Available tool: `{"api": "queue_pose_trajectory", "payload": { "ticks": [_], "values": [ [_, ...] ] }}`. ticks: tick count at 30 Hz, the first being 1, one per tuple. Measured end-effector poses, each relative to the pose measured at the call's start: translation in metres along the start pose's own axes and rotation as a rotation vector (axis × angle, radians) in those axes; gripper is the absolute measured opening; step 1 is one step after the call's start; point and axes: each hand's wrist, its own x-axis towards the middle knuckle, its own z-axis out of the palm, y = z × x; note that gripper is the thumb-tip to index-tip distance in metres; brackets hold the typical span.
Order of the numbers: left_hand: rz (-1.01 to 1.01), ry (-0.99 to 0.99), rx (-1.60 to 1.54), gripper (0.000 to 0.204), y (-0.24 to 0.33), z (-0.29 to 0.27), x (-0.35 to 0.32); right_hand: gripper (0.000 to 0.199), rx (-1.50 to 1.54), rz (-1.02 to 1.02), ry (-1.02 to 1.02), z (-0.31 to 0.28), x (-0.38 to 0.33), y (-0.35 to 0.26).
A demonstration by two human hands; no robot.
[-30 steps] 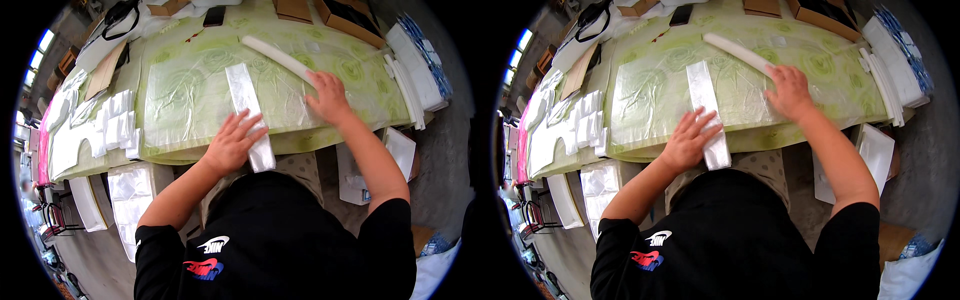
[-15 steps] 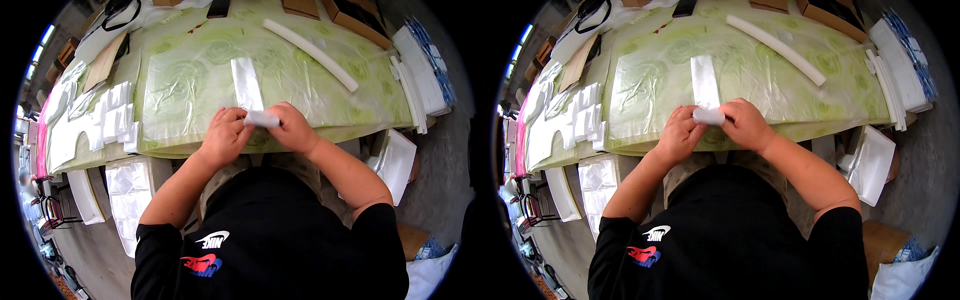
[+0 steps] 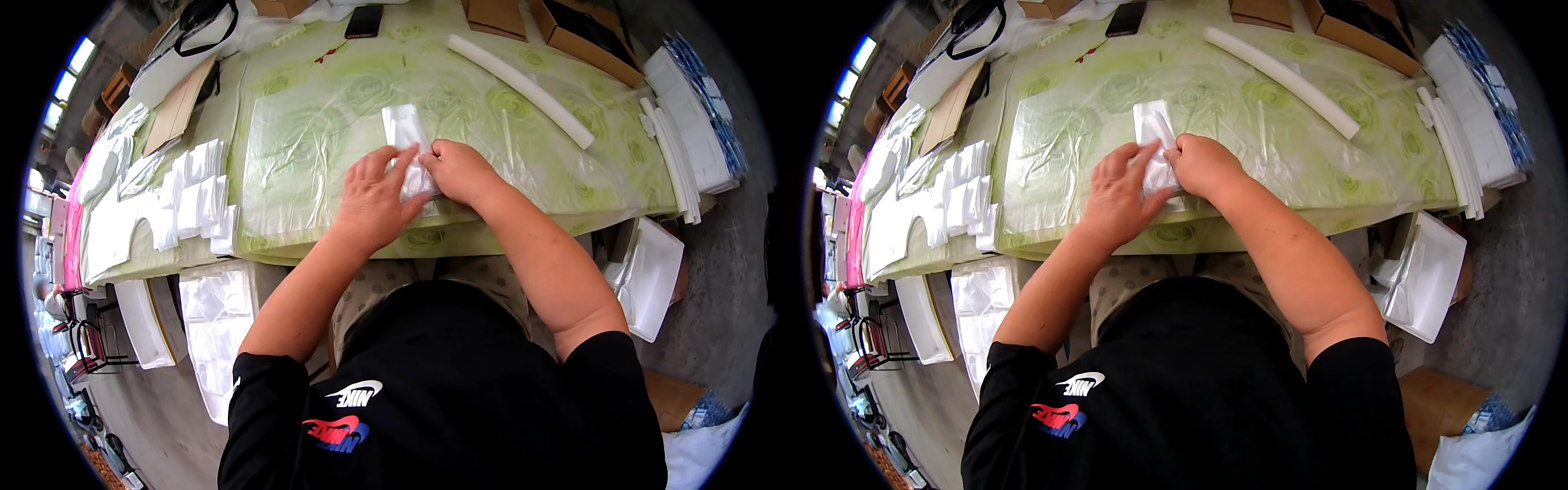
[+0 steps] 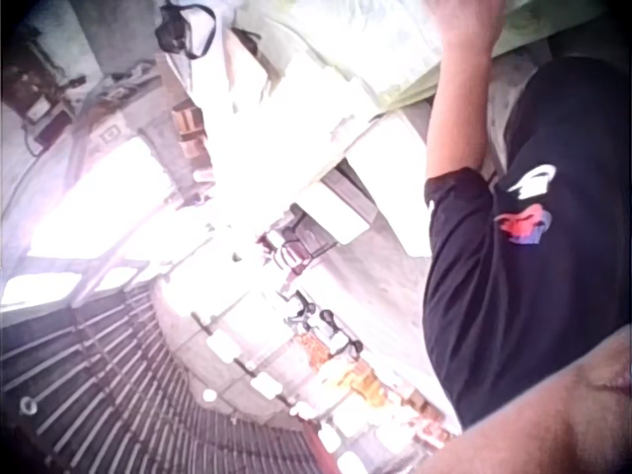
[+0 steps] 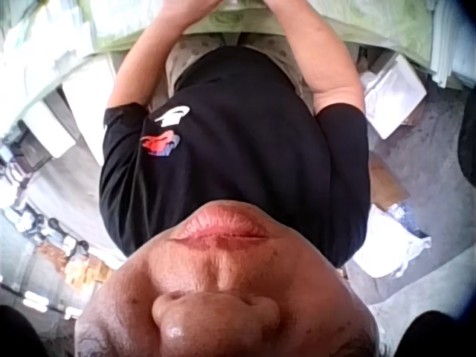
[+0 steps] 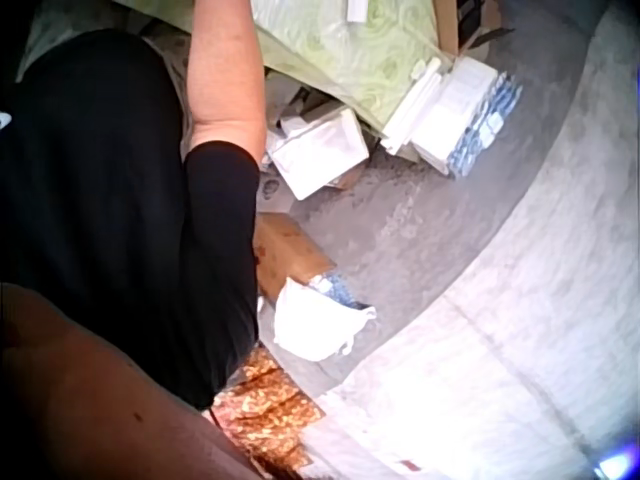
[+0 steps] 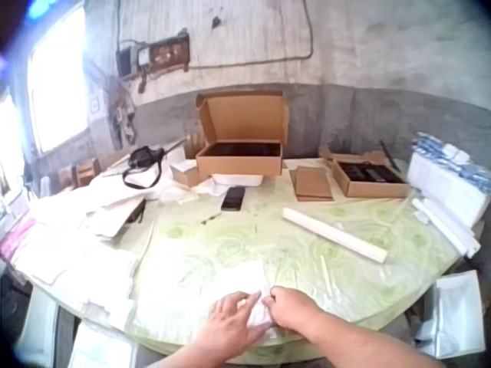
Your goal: The person wraps small white rectangular items in clear plastic film on a table. They unroll the film, place an item, fold the film around it, and set the wrapped item aside. The process repeats for multiple items.
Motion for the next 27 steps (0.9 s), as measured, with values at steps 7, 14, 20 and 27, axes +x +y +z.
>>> {"api": "queue_pose_trajectory", "payload": {
  "ticks": [7, 14, 20, 27],
  "values": [
    [-0.128, -0.217, 0.185, 0.087, -0.004, 0.015, 0.012, 0.046, 0.170, 0.034, 0.090, 0.006, -0.024, 0.001],
    [0.143, -0.276, 0.087, 0.078, 0.012, -0.008, -0.027, 0.040, 0.408, -0.154, 0.028, 0.021, -0.109, 0.024],
    [0.124, -0.218, -0.030, 0.055, 0.015, -0.007, -0.037, 0.055, 0.064, -0.703, 0.270, 0.005, -0.131, 0.043],
    [0.023, -0.164, -0.191, 0.029, 0.009, -0.001, -0.025, 0.033, -0.070, -0.768, 0.277, 0.007, -0.085, 0.054]
  ]
}}
